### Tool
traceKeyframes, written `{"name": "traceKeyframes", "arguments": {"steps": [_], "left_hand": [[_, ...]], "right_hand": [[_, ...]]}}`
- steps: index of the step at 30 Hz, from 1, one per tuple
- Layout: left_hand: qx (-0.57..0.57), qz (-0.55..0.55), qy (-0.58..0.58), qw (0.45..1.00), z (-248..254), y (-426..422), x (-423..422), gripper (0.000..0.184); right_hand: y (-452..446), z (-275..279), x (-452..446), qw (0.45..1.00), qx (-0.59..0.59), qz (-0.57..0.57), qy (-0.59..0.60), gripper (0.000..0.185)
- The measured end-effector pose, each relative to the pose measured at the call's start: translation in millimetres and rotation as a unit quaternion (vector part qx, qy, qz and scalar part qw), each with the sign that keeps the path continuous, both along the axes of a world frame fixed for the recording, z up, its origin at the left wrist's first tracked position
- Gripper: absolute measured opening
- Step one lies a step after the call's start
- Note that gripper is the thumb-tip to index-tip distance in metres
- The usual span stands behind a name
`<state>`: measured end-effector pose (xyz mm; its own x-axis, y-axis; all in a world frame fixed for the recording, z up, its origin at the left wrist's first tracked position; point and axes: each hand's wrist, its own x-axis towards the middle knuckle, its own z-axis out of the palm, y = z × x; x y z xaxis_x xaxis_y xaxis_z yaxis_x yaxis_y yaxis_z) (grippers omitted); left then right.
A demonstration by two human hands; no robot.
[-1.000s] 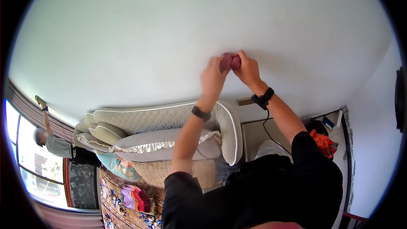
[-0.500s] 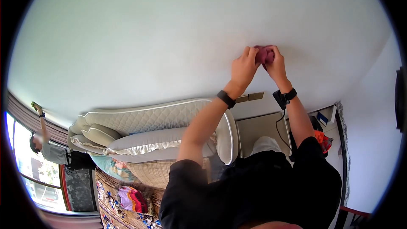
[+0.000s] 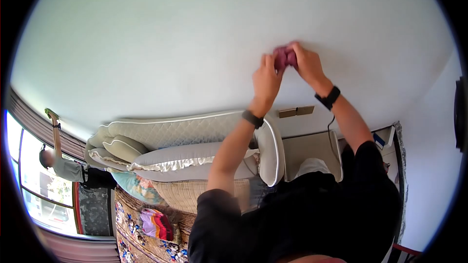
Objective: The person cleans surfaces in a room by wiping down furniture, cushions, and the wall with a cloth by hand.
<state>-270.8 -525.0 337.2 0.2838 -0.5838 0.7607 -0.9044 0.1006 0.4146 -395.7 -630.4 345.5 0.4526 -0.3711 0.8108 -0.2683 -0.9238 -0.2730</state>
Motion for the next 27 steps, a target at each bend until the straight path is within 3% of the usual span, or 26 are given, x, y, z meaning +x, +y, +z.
{"name": "traceKeyframes", "arguments": {"steps": [5,8,12,15,23,27], "left_hand": [[-0.116,-0.008,-0.009,0.993,105.2,2.4,3.0,0.042],[-0.109,-0.048,0.007,0.993,116.0,0.0,8.4,0.043],[-0.086,0.0,-0.05,0.995,63.4,-6.8,4.0,0.043],[0.015,0.027,-0.077,0.997,20.7,-6.0,-4.4,0.046],[0.158,-0.034,-0.08,0.984,-95.8,-20.5,-30.0,0.031],[0.179,-0.076,-0.041,0.98,-114.0,-26.6,-35.3,0.032]], "right_hand": [[0.0,105.0,17.4,0.994,-0.075,-0.002,-0.076,0.03],[-2.6,109.4,18.7,0.996,-0.039,-0.008,-0.074,0.031],[-2.9,61.9,14.1,0.995,0.004,-0.004,-0.098,0.033],[-1.9,8.9,2.9,0.995,0.059,-0.019,-0.082,0.035],[-6.5,-131.1,-32.5,0.988,0.139,-0.06,-0.04,0.029],[-2.5,-140.4,-49.0,0.985,0.145,-0.093,-0.008,0.023]]}}
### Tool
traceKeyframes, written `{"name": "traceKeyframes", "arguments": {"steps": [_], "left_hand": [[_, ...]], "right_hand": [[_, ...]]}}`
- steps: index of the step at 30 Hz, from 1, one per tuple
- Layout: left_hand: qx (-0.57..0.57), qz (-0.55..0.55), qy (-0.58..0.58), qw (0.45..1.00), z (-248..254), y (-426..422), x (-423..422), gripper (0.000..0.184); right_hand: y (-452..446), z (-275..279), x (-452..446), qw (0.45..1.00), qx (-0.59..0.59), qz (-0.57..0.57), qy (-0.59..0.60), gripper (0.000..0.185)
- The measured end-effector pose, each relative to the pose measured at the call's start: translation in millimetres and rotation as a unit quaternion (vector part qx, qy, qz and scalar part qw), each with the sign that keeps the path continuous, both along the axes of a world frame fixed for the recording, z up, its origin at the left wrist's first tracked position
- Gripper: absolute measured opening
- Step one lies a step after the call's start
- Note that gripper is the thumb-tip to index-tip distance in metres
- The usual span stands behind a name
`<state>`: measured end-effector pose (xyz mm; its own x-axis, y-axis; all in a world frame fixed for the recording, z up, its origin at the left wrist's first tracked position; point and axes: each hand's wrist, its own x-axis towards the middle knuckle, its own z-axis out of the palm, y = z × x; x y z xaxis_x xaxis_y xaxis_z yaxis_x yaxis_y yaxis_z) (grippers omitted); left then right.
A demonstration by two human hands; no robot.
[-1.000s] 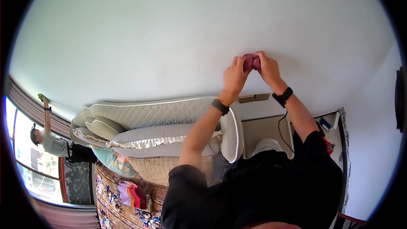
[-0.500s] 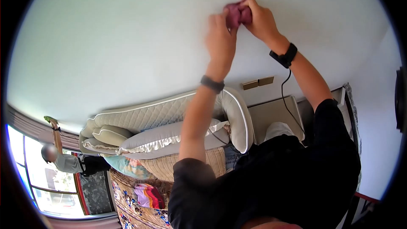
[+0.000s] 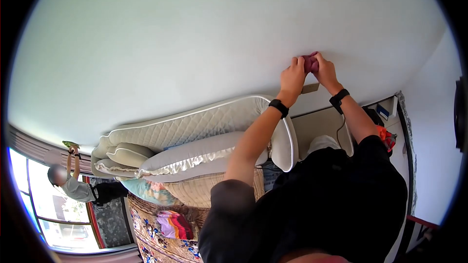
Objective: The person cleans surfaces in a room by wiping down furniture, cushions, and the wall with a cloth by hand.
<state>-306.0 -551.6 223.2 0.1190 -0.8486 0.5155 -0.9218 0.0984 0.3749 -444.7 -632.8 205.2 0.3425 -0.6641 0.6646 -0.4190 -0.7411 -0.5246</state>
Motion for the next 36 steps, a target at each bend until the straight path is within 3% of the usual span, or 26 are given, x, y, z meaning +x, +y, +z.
{"name": "traceKeyframes", "arguments": {"steps": [6,9,11,13,16,30,34,36], "left_hand": [[-0.091,-0.044,0.009,0.995,97.9,-8.0,3.7,0.041],[-0.14,-0.052,0.01,0.989,161.3,-12.5,-8.9,0.048],[-0.189,-0.051,0.032,0.98,201.2,-10.4,-23.2,0.049],[-0.22,-0.055,0.055,0.972,210.2,-11.2,-25.4,0.049],[-0.23,-0.07,0.063,0.969,201.4,-15.8,-17.4,0.047],[-0.086,-0.056,0.07,0.992,61.1,-13.6,-7.1,0.04],[0.021,-0.058,0.094,0.994,3.8,-10.4,0.8,0.036],[0.144,-0.054,0.087,0.984,-18.8,0.2,3.0,0.04]], "right_hand": [[-15.4,85.0,6.6,0.993,-0.086,-0.014,-0.078,0.017],[-28.5,150.1,6.2,0.973,-0.17,-0.029,-0.156,0.027],[-36.1,188.6,6.2,0.969,-0.166,-0.051,-0.176,0.038],[-38.0,212.2,8.9,0.964,-0.196,-0.035,-0.176,0.041],[-31.5,205.1,7.3,0.976,-0.161,-0.018,-0.148,0.04],[-1.7,53.1,2.9,0.994,0.005,-0.085,-0.065,0.031],[8.7,10.4,-6.2,0.98,0.075,-0.099,0.156,0.029],[17.7,-5.0,-11.8,0.946,0.116,-0.072,0.294,0.029]]}}
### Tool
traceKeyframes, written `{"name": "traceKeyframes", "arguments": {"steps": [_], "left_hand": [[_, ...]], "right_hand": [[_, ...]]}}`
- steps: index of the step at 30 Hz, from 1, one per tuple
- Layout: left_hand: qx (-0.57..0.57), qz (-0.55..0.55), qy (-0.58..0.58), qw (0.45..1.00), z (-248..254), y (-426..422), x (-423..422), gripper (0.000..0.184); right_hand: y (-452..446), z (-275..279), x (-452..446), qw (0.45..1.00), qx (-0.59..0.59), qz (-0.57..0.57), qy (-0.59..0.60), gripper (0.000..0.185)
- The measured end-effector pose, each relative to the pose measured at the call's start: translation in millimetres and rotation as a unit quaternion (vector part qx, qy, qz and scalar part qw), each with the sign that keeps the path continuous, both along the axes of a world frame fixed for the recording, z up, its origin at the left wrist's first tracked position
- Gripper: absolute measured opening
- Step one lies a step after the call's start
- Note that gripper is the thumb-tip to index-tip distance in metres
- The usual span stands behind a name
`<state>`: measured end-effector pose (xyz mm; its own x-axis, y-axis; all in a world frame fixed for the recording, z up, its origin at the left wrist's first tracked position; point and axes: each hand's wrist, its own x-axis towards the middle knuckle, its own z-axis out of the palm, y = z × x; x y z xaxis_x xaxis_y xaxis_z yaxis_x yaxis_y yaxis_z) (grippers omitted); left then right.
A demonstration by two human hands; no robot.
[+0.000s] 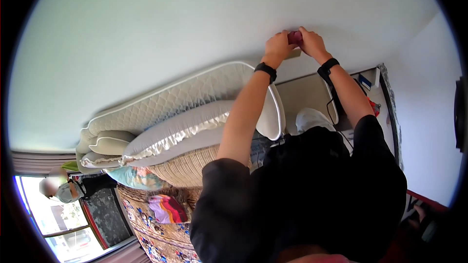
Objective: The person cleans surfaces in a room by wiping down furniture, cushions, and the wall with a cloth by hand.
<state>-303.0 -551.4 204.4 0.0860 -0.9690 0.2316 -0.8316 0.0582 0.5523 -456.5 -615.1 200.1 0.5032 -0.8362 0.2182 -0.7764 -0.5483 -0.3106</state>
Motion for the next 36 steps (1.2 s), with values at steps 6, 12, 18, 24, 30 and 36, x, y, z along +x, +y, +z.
{"name": "traceKeyframes", "arguments": {"steps": [6,12,18,24,30,36], "left_hand": [[0.058,-0.033,0.077,0.995,-28.9,46.5,-10.9,0.044],[0.066,-0.024,0.182,0.981,-8.8,109.8,-41.0,0.044],[0.085,0.081,0.488,0.865,-17.2,124.5,-98.5,0.039],[0.183,0.12,0.633,0.742,-67.7,104.1,-160.4,0.037],[0.278,0.126,0.595,0.744,-193.6,115.3,-234.6,0.038],[0.388,0.194,0.548,0.715,-336.6,168.0,-313.6,0.049]], "right_hand": [[49.9,-39.1,-31.8,0.995,0.09,-0.007,-0.033,0.033],[90.2,-29.4,-67.9,0.984,0.138,0.056,-0.096,0.038],[104.4,-22.5,-99.4,0.942,0.246,0.057,-0.222,0.033],[99.2,-67.9,-165.5,0.916,0.285,0.037,-0.28,0.038],[113.0,-188.8,-260.7,0.915,0.376,-0.022,-0.143,0.039],[169.6,-309.4,-331.4,0.91,0.414,-0.009,0.015,0.042]]}}
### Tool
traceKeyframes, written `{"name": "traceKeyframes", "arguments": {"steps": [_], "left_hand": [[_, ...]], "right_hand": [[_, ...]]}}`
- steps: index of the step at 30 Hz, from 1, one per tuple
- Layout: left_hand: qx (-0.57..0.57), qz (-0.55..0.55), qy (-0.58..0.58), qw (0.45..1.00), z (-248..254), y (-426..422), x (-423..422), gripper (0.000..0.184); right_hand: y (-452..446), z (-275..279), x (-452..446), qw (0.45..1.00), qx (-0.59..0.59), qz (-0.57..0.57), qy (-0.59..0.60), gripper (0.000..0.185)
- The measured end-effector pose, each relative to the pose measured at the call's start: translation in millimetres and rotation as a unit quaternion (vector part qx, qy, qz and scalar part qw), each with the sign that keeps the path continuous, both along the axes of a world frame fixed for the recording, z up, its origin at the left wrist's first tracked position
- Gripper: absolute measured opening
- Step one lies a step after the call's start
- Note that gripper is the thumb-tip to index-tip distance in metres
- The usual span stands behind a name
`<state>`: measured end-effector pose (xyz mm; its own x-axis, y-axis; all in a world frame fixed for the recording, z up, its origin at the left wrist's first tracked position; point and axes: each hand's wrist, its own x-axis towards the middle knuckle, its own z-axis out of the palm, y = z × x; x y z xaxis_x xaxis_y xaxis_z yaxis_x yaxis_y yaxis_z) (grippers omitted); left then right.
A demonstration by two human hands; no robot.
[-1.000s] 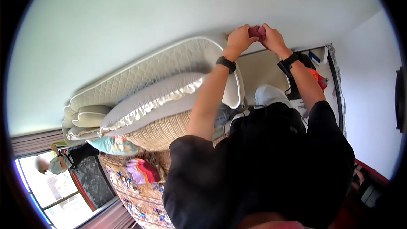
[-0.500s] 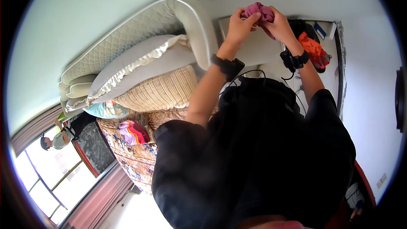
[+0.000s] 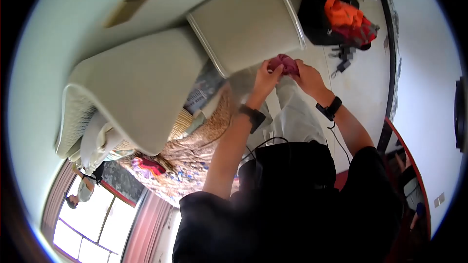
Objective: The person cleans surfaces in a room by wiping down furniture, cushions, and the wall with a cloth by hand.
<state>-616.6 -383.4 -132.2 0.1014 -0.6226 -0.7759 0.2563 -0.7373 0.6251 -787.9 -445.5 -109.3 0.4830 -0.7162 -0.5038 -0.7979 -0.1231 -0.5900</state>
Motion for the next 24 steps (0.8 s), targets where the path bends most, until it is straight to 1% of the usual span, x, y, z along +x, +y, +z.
{"name": "traceKeyframes", "arguments": {"steps": [2,4,5,6,8,9,10,12,13,15,17,18,19,20,21,22,23,24], "left_hand": [[-0.03,-0.005,-0.055,0.998,-36.7,10.8,-8.1,0.054],[-0.006,-0.001,-0.094,0.996,-80.0,17.7,-20.7,0.058],[0.013,0.001,-0.11,0.994,-97.7,24.2,-24.7,0.06],[-0.006,0.005,-0.108,0.994,-112.7,24.2,-24.0,0.061],[-0.034,0.016,-0.1,0.994,-135.0,23.4,-22.6,0.062],[-0.048,0.004,-0.117,0.992,-151.3,18.0,-18.7,0.063],[-0.04,0.014,-0.123,0.992,-164.8,12.5,-15.7,0.063],[-0.118,0.069,-0.142,0.98,-195.3,2.8,-7.2,0.059],[-0.119,0.049,-0.171,0.977,-190.2,-5.4,-1.3,0.057],[-0.118,0.005,-0.226,0.967,-162.6,-33.3,17.9,0.052],[-0.161,-0.058,-0.353,0.92,-173.1,-30.6,31.5,0.048],[-0.187,-0.09,-0.413,0.887,-176.6,-31.8,37.6,0.045],[-0.178,-0.103,-0.428,0.88,-178.9,-29.2,44.7,0.04],[-0.145,-0.113,-0.43,0.884,-179.0,-25.9,49.2,0.039],[-0.111,-0.122,-0.433,0.886,-176.7,-21.3,52.7,0.038],[-0.077,-0.131,-0.436,0.887,-177.4,-16.2,57.7,0.036],[-0.058,-0.154,-0.47,0.867,-179.6,-13.3,64.3,0.034],[-0.025,-0.156,-0.457,0.875,-177.0,-14.7,70.4,0.034]], "right_hand": [[22.5,-27.1,-10.9,0.998,0.067,-0.002,0.02,0.042],[11.7,-66.5,-9.8,0.995,0.093,-0.006,0.027,0.043],[10.8,-84.0,-6.3,0.998,0.06,-0.017,-0.011,0.045],[17.1,-97.7,-3.1,0.998,0.035,-0.029,-0.046,0.048],[17.1,-116.7,9.7,0.994,0.018,-0.057,-0.09,0.055],[11.5,-128.6,16.9,0.991,0.004,-0.069,-0.114,0.058],[7.7,-139.5,24.0,0.989,0.003,-0.067,-0.135,0.063],[-2.3,-151.7,38.7,0.986,0.021,-0.072,-0.147,0.063],[-7.7,-158.4,45.9,0.983,0.003,-0.075,-0.169,0.065],[-12.4,-171.4,58.5,0.984,-0.023,-0.065,-0.162,0.068],[-8.0,-189.7,71.6,0.989,-0.026,-0.049,-0.138,0.07],[-2.5,-197.0,79.3,0.994,-0.018,-0.037,-0.099,0.069],[3.2,-204.7,87.9,0.998,-0.012,-0.023,-0.061,0.068],[8.0,-213.4,96.7,1.0,-0.008,-0.009,-0.023,0.067],[15.7,-230.6,104.5,0.999,-0.029,-0.01,-0.027,0.064],[15.0,-235.0,110.5,0.998,-0.045,0.013,-0.039,0.064],[13.2,-239.6,115.7,0.996,-0.061,0.036,-0.051,0.063],[10.9,-243.4,119.5,0.993,-0.077,0.058,-0.063,0.063]]}}
